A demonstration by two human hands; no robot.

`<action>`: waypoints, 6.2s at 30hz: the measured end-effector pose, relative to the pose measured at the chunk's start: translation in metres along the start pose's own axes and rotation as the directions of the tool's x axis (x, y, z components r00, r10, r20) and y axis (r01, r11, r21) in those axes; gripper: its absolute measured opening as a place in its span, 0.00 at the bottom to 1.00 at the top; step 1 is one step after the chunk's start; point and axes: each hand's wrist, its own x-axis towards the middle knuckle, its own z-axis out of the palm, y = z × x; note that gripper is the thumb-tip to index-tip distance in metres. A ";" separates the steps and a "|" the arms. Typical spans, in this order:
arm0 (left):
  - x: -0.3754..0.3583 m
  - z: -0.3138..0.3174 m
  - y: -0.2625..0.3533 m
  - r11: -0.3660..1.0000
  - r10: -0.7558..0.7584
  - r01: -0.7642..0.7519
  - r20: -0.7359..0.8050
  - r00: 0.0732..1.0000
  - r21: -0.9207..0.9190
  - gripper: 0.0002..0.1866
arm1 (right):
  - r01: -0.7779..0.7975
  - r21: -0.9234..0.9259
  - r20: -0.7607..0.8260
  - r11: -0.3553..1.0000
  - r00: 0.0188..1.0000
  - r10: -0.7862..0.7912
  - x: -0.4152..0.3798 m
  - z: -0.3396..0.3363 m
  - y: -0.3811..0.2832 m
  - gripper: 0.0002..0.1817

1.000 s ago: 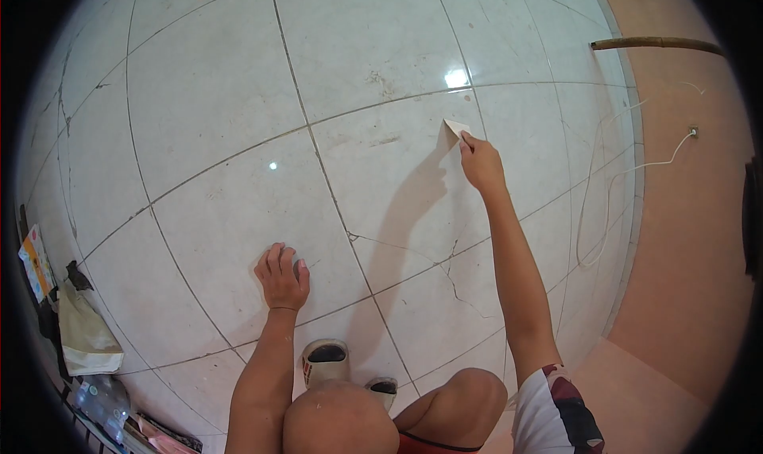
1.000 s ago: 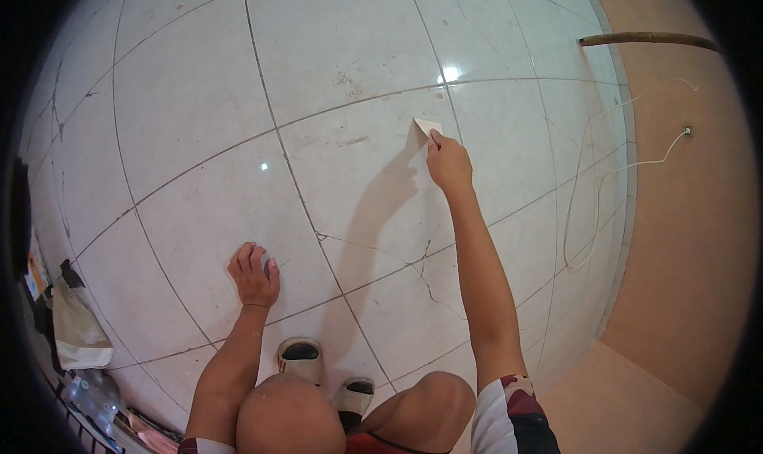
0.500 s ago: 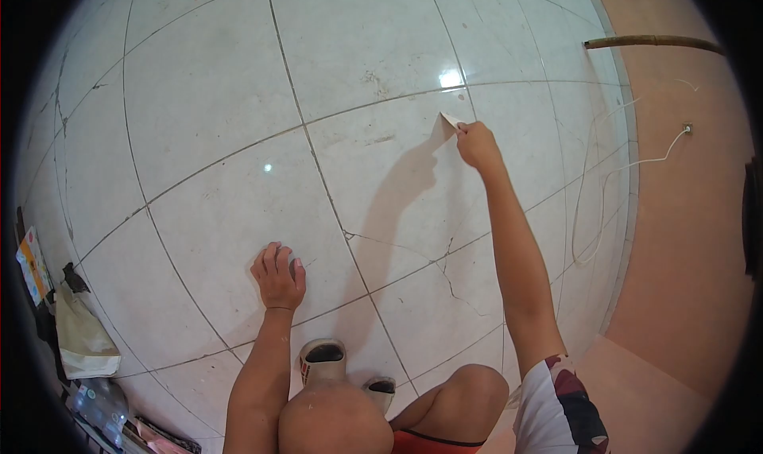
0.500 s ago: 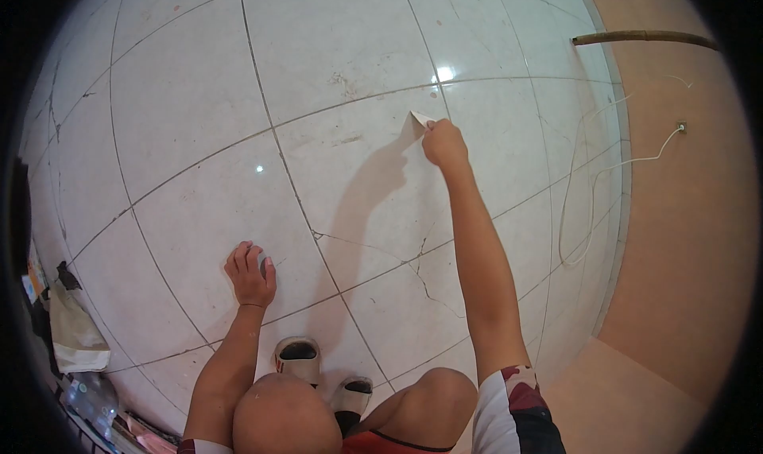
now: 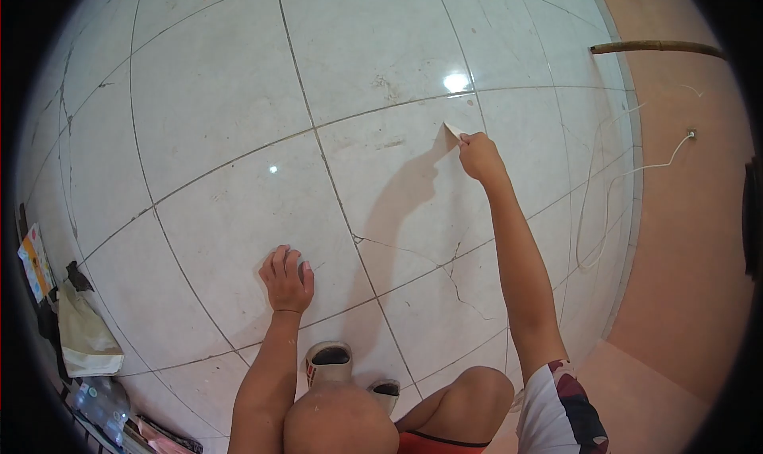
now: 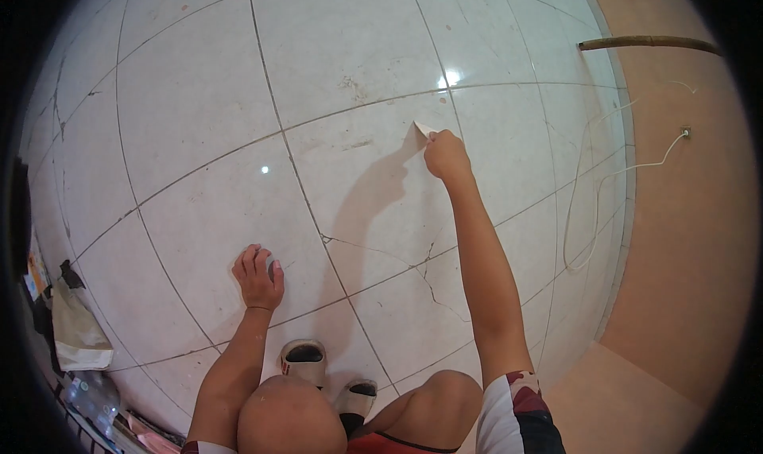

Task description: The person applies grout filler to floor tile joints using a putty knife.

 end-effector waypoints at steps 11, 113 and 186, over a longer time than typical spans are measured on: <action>-0.002 0.001 0.002 1.000 0.000 0.000 0.002 1.000 -0.002 0.17 | -0.090 0.062 -0.050 0.994 0.994 0.093 0.034 -0.012 -0.002 0.20; 0.271 0.091 0.099 0.967 -0.052 0.073 -0.093 0.994 0.245 0.23 | 0.005 0.059 0.161 0.998 0.987 -0.014 0.033 -0.045 0.037 0.06; 0.273 0.091 0.100 0.971 -0.030 0.052 -0.094 0.995 0.232 0.23 | 0.052 -0.002 0.242 0.999 0.969 -0.050 0.038 -0.056 0.042 0.11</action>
